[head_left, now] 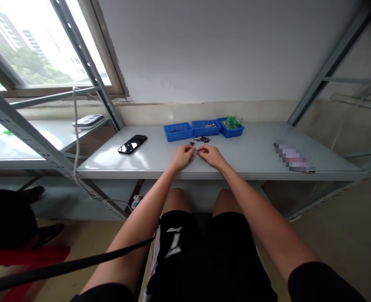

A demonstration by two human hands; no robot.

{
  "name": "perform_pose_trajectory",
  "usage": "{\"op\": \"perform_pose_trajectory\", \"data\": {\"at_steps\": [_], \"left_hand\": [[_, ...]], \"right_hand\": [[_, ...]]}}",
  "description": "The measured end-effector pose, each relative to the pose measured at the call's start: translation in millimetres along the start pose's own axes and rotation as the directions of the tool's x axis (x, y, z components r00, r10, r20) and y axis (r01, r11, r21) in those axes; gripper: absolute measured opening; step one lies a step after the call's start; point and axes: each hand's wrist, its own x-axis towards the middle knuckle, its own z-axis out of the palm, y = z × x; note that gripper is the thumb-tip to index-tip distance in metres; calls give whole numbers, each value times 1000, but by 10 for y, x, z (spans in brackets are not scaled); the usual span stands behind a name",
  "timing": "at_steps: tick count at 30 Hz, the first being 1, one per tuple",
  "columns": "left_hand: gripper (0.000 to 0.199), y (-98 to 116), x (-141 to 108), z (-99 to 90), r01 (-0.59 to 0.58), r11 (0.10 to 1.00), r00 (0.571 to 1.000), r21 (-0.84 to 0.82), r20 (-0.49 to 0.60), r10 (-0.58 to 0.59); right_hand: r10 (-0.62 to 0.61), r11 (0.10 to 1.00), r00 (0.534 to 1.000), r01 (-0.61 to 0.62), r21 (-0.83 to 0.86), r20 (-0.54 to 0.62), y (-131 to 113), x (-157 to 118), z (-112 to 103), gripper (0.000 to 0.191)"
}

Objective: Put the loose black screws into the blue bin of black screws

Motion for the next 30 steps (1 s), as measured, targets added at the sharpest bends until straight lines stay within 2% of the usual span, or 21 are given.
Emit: {"op": "perform_pose_trajectory", "data": {"at_steps": [4, 11, 17, 25, 28, 30], "left_hand": [[20, 9, -2, 3, -5, 1000, 1000, 7, -4, 5], [19, 14, -2, 13, -12, 1000, 999, 12, 52, 11], [18, -13, 8, 20, 1, 1000, 1000, 20, 1, -1], [17, 29, -43, 23, 17, 1000, 999, 22, 34, -17], [17, 58, -32, -16, 24, 999, 999, 32, 29, -25], [17, 95, 63, -109, 33, 998, 999, 52, 25, -35]], "right_hand": [[-9, 1000, 999, 9, -10, 31, -20, -12, 10, 12], [50, 994, 997, -44, 100, -59, 17, 37, -39, 26], [37, 993, 998, -31, 114, -46, 20, 33, -23, 22], [50, 987, 998, -44, 152, -36, -42, 17, -26, 27], [79, 982, 994, -65, 179, -76, -51, 32, -23, 34], [103, 977, 990, -83, 195, -98, -41, 52, -20, 36]]}}
